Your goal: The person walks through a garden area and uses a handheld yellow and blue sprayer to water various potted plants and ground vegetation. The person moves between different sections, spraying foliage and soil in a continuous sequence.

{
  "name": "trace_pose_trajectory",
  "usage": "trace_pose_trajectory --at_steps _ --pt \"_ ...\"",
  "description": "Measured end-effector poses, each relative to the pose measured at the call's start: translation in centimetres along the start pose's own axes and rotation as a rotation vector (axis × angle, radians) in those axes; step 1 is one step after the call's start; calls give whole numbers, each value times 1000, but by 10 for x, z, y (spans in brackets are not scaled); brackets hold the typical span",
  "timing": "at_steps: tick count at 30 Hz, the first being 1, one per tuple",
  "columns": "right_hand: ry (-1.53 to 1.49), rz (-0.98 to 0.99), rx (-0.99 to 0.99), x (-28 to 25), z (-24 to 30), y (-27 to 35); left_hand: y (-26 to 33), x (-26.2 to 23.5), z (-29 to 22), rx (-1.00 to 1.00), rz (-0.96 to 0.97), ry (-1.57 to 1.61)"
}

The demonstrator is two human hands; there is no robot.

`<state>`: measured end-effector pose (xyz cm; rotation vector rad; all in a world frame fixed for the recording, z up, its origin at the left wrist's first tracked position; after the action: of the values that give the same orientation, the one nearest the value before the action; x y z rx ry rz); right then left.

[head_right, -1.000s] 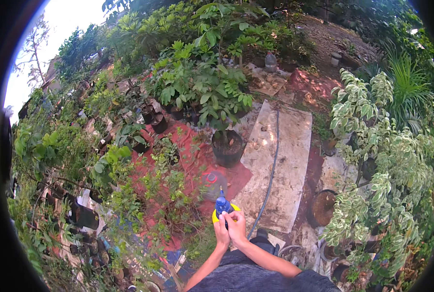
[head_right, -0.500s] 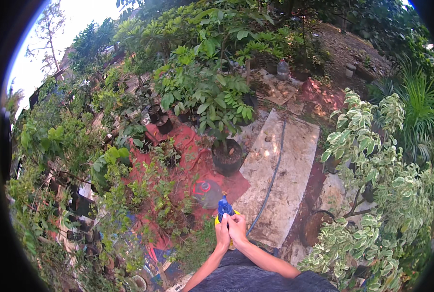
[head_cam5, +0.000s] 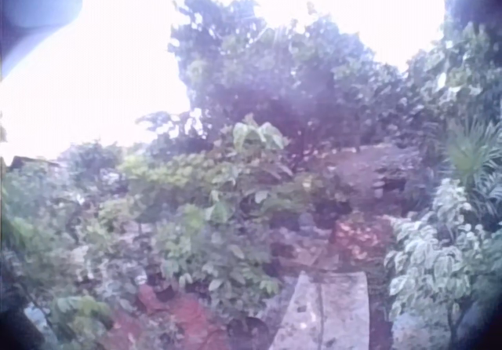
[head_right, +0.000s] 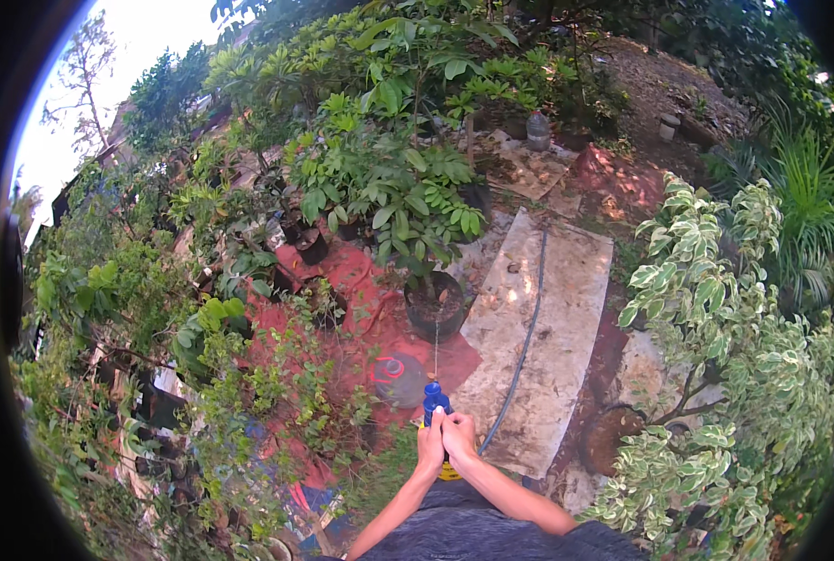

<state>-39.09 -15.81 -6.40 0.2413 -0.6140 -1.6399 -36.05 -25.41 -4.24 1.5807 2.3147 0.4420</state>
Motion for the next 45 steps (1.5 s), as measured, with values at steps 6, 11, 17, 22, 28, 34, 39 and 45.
trace_pose_trajectory --at_steps 6,11,17,22,28,34,39,45 --pt "-44 18 10 8 -7 -3 -4 -10 -5 20 -34 -24" --pt "-43 -5 -2 15 -9 -1 -2 -20 -11 10 -28 -79" --pt "-86 11 -2 25 -10 6 2 -30 -15 55 -46 -44" --pt "11 57 -22 30 -9 10 2 -36 -18 116 -54 -39" --pt "85 52 -201 37 11 19 6 -40 -30 244 -17 24" --pt "80 50 -212 42 27 33 6 -43 -33 276 -19 22" --pt "38 86 -94 42 14 33 6 -44 -15 130 24 -36" --pt "72 42 -108 39 5 29 7 -46 -15 173 -4 -23"
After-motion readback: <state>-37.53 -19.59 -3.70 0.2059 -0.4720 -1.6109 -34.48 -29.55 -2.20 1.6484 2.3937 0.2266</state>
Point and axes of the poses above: each hand's wrist, its own y-axis away from the middle knuckle, its own x-axis out of the palm, z = x × y, the point moved 9 cm from there along -y, towards the middle knuckle, and after that the axes turned 3 degrees about x, right-handed, at the moved point
